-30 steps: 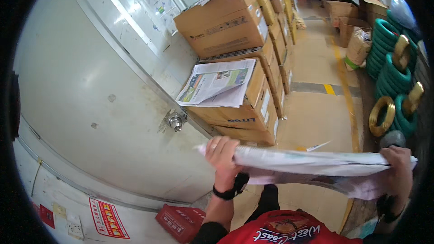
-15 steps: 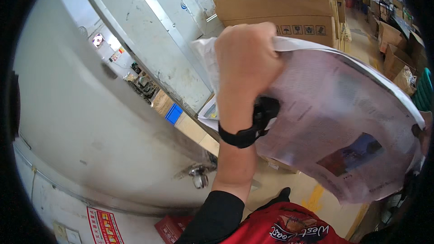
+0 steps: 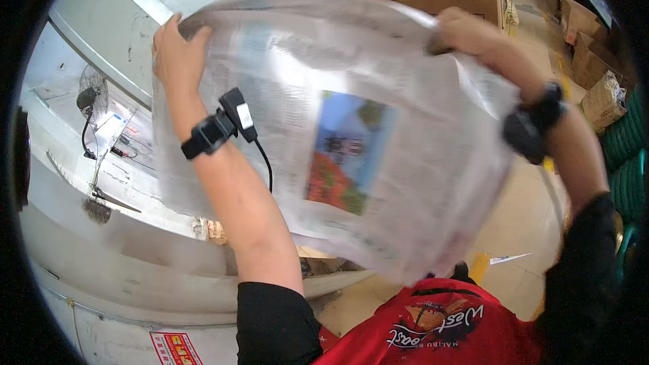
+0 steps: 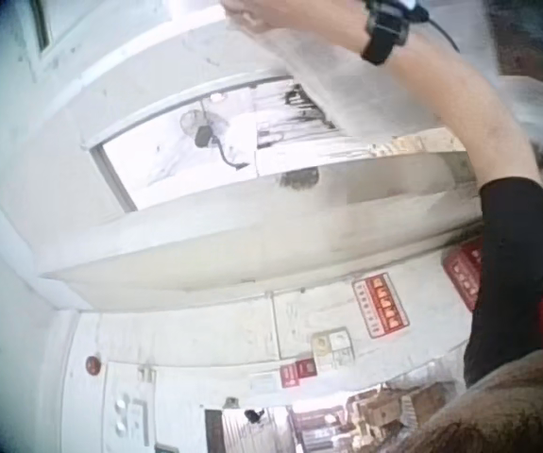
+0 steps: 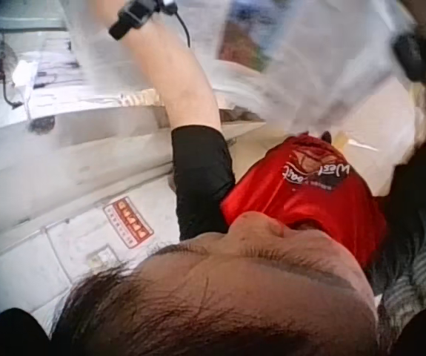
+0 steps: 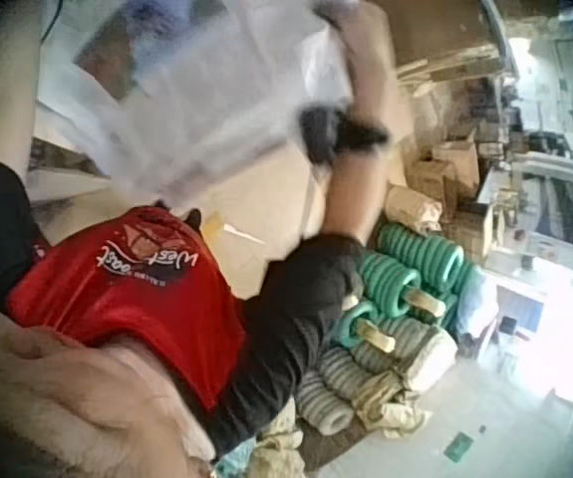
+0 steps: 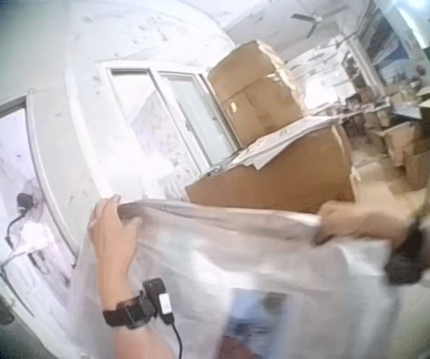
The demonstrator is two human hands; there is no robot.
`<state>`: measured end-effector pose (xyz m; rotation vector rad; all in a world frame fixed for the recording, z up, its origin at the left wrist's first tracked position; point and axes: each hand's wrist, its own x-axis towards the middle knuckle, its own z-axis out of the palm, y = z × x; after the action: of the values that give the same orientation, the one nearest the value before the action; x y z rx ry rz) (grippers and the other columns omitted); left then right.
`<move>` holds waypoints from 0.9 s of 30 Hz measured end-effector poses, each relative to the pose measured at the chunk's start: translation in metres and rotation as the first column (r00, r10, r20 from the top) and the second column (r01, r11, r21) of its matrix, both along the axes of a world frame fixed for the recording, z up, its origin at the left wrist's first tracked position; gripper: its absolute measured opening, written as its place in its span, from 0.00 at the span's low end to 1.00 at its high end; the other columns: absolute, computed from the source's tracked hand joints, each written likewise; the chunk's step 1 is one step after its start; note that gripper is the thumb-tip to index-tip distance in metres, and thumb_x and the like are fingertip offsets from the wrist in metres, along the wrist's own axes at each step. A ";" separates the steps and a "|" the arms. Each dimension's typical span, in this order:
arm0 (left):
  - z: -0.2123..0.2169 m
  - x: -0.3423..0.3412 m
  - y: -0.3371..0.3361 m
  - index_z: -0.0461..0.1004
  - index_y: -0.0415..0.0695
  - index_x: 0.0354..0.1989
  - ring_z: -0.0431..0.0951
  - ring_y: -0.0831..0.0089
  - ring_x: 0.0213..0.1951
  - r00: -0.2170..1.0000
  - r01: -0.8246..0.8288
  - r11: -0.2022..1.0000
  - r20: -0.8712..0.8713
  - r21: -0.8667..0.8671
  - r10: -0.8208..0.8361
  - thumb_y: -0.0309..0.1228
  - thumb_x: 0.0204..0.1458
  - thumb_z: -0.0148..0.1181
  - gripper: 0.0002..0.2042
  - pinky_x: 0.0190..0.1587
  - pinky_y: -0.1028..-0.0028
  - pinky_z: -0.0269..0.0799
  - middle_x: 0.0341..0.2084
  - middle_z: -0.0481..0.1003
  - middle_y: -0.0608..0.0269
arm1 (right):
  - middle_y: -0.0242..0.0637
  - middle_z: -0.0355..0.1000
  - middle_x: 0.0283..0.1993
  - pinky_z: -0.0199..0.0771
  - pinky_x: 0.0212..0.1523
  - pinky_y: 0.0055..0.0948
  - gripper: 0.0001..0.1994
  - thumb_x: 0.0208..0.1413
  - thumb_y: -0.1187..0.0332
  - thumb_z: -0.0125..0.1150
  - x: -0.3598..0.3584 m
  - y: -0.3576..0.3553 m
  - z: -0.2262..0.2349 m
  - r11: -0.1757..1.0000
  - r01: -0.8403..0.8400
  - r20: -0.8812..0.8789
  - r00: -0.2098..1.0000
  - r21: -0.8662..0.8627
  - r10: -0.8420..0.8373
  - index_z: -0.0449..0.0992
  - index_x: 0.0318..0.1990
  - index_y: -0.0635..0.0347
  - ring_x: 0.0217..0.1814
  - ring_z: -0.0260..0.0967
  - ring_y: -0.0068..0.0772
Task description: Sort small gold-colored metal parts and pack them into plastic bags.
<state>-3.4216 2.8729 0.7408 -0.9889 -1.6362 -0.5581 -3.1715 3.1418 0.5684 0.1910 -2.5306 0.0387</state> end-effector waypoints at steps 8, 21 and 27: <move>-0.213 0.140 -0.082 0.66 0.35 0.52 0.55 0.49 0.62 0.818 0.214 0.958 0.572 -0.189 -0.069 0.29 0.52 0.52 0.19 0.61 0.48 0.46 0.57 0.60 0.43 | 0.48 0.74 0.34 0.73 0.31 0.38 0.09 0.36 0.73 0.59 -0.076 0.069 -0.169 0.627 0.482 0.469 0.859 -0.612 -0.202 0.79 0.30 0.63 0.31 0.73 0.45; -0.367 0.249 -0.198 0.72 0.34 0.40 0.74 0.68 0.44 -0.561 0.577 0.753 0.823 0.317 0.083 0.19 0.54 0.46 0.09 0.46 0.70 0.70 0.40 0.75 0.54 | 0.40 0.73 0.36 0.70 0.43 0.31 0.08 0.41 0.75 0.57 -0.139 0.039 -0.162 0.913 -0.077 -0.032 0.997 -0.399 0.070 0.76 0.33 0.59 0.42 0.69 0.41; -0.330 0.234 -0.073 0.67 0.35 0.51 0.70 0.61 0.52 -0.330 0.870 0.338 0.933 0.359 -0.141 0.19 0.53 0.46 0.15 0.53 0.70 0.64 0.48 0.71 0.49 | 0.46 0.75 0.31 0.75 0.35 0.37 0.10 0.33 0.64 0.65 -0.154 0.045 -0.107 0.982 0.168 0.381 0.916 -0.085 -0.124 0.79 0.24 0.59 0.33 0.74 0.46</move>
<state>-3.1881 2.8004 0.4113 -2.4273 -2.4172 -2.0177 -3.3258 3.1868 0.4615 -0.0613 -2.9060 0.1794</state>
